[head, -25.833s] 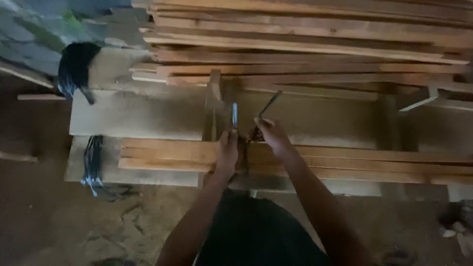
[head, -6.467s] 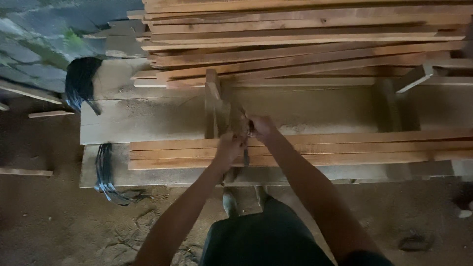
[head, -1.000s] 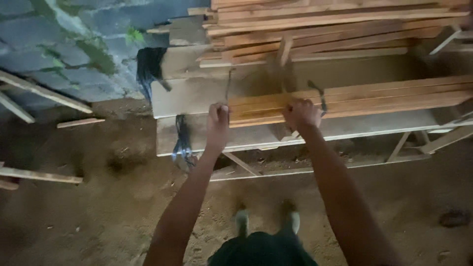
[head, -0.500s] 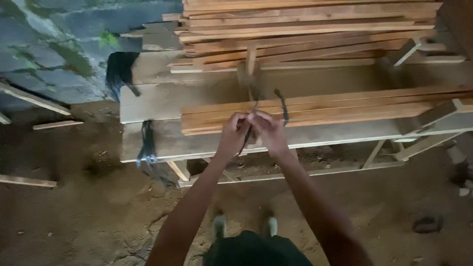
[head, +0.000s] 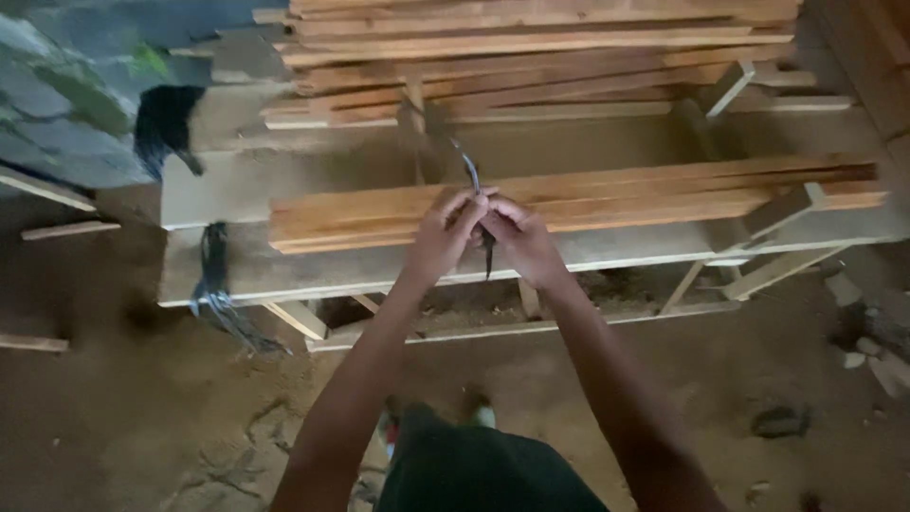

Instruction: Bundling thin wood slats together using plastic strips.

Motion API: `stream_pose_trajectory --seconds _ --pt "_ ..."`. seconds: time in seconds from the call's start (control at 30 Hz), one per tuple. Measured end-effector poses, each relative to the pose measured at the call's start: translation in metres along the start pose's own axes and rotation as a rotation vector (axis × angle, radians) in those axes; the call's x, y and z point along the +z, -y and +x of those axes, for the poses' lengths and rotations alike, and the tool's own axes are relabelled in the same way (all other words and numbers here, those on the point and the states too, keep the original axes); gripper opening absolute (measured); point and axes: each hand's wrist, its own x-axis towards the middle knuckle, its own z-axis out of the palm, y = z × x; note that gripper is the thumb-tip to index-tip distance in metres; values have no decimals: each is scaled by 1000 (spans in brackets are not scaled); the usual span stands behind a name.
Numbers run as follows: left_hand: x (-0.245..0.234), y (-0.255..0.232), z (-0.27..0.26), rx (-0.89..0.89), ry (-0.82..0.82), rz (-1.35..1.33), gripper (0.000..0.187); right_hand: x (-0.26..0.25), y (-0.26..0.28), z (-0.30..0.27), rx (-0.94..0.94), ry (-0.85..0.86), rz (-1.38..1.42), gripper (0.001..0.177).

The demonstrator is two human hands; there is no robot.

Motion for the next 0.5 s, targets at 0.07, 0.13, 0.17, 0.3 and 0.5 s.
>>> stream_pose_trajectory --seconds 0.07,0.13,0.17,0.3,0.5 --pt "11 -18 -4 160 -74 147 33 -13 -6 0 -1 10 -87 22" --pt "18 6 3 237 -150 108 25 -26 -33 1 72 14 80 21" --pt "20 17 9 318 -221 66 17 -33 -45 4 142 15 244 26" --pt "-5 -4 17 127 -214 53 32 -63 -44 3 -163 12 -128 14" --pt "-34 -22 54 105 -435 -136 20 -99 -29 27 -157 4 -282 14"
